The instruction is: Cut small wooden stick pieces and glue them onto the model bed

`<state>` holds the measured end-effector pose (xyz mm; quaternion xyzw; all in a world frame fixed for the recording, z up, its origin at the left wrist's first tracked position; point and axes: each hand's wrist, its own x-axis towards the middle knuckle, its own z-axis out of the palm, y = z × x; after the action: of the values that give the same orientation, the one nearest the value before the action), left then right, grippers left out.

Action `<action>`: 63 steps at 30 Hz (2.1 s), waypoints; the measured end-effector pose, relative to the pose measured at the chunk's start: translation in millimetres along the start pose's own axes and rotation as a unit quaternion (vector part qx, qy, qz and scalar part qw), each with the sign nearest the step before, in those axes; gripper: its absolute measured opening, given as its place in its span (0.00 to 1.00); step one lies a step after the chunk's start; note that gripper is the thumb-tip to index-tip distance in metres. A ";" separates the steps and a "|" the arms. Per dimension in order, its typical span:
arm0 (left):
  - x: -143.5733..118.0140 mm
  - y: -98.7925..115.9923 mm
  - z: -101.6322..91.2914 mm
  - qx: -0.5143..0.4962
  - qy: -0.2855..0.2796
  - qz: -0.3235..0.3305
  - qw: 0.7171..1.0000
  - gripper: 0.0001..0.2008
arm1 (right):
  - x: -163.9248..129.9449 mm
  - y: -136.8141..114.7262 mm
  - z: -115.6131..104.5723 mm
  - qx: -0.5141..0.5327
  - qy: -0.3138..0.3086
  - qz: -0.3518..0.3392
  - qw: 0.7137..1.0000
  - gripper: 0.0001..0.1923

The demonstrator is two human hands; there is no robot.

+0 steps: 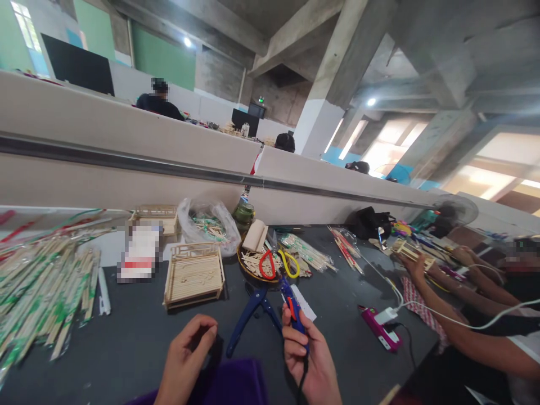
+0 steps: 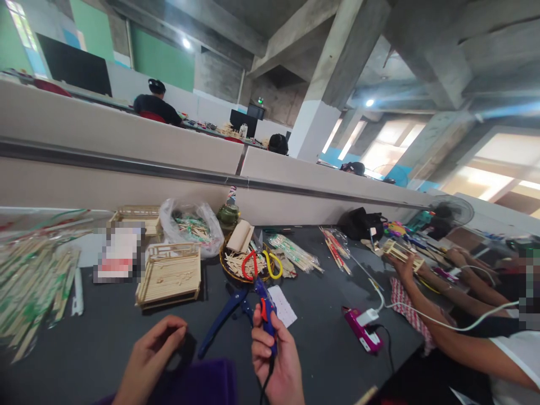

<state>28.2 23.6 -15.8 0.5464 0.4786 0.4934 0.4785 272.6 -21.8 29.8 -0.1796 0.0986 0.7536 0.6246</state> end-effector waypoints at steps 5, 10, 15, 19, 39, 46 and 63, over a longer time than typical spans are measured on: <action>-0.1 -0.8 0.0 -0.043 0.008 -0.029 0.999 0.12 | 3.0 7.9 4.0 -0.014 -0.012 0.023 1.000 0.21; 1.5 1.2 0.7 -0.143 0.027 -0.093 0.985 0.12 | 4.8 24.7 2.0 -0.229 0.021 -0.140 0.963 0.20; 4.1 5.7 6.5 -0.270 -0.020 -0.192 0.943 0.12 | 11.7 46.8 -17.3 -0.604 0.077 -0.424 0.671 0.19; -0.1 14.4 11.5 -0.343 -0.090 -0.295 0.887 0.18 | 21.0 50.2 -23.2 -0.767 0.022 -0.531 0.358 0.18; -5.2 -7.7 23.3 -0.241 -0.161 -0.215 0.933 0.24 | 5.2 46.4 -11.8 -0.852 -0.061 -0.507 0.114 0.26; -4.4 0.5 23.6 -0.224 -0.140 -0.242 0.934 0.24 | -5.9 -35.2 -16.0 -0.767 0.238 -0.448 0.393 0.21; -5.2 7.3 21.9 -0.211 -0.118 -0.238 0.941 0.23 | -3.7 5.3 -9.6 -0.826 0.093 -0.423 0.360 0.16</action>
<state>50.2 16.8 -10.2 0.3575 0.4198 0.3864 0.7394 269.4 -29.7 22.1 -0.6928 -0.6045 0.0718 0.3865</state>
